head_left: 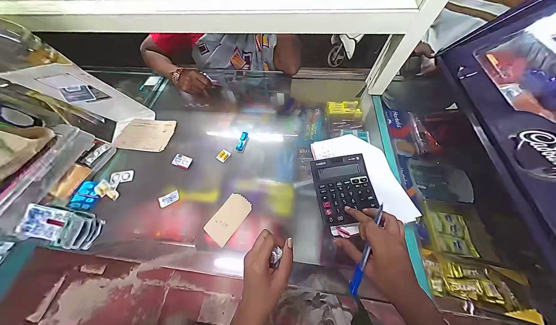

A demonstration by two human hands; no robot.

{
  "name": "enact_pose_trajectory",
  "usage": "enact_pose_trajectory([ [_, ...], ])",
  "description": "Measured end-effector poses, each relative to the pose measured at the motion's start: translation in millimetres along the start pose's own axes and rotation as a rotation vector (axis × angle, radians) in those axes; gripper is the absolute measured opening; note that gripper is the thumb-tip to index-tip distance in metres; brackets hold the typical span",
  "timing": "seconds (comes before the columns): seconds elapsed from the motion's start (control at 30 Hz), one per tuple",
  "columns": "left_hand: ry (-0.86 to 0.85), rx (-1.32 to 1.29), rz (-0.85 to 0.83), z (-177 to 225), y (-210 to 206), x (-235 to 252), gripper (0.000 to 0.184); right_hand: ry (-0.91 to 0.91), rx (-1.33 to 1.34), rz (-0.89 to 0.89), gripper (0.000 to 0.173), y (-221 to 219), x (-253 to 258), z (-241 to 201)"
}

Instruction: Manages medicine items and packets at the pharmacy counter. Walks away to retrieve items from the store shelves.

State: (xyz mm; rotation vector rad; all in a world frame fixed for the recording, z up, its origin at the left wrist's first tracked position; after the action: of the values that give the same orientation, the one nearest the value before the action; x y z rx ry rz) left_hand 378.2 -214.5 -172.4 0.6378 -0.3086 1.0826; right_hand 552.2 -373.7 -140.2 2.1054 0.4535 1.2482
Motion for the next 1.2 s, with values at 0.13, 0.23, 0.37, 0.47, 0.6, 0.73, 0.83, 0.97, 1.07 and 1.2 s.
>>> enact_pose_trajectory([
  [0.13, -0.020, 0.040, -0.009, 2, -3, -1, 0.025, 0.067, 0.046, -0.031, 0.051, 0, 0, -20],
  [0.23, -0.018, 0.042, -0.019, 1, -3, -2, 0.025, 0.150, 0.050, -0.078, 0.053, -13, -9, -33],
  [0.37, -0.026, 0.034, -0.025, 1, -3, -1, 0.025, 0.051, 0.018, -0.013, 0.052, 8, -2, -19],
  [0.47, -0.028, 0.043, -0.025, 1, -3, -3, 0.024, 0.058, -0.046, -0.017, 0.055, 7, 2, -9],
  [0.6, -0.033, 0.066, -0.023, 2, -3, -3, 0.025, 0.058, -0.042, -0.050, 0.061, -2, 22, -7],
  [0.73, -0.042, 0.055, -0.002, 3, -3, -3, 0.025, 0.081, 0.016, -0.042, 0.061, -1, 25, -20],
  [0.83, -0.036, 0.067, -0.006, 4, -3, -4, 0.023, 0.174, 0.023, -0.096, 0.055, -9, 10, -40],
  [0.97, -0.006, 0.034, -0.029, 2, -5, -2, 0.026, 0.054, 0.051, -0.030, 0.048, 10, 13, -25],
  [1.07, 0.006, 0.027, -0.064, 1, -7, -3, 0.030, -0.022, -0.048, 0.001, 0.049, 24, 25, 3],
  [1.2, 0.013, 0.044, -0.116, -2, -10, -6, 0.044, -0.004, -0.130, -0.055, 0.059, 17, 32, 21],
])
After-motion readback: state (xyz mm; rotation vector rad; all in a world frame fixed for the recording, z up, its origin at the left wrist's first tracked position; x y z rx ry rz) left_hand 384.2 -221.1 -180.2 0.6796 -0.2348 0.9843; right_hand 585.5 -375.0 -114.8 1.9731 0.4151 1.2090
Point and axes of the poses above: each hand's wrist, its own x-axis towards the middle knuckle, its own y-axis out of the back of the hand, z = x × y, the point moved 10 cm from there along x, towards the middle knuckle, and after that the axes turned 7 degrees about z, right-handed, at the moved point
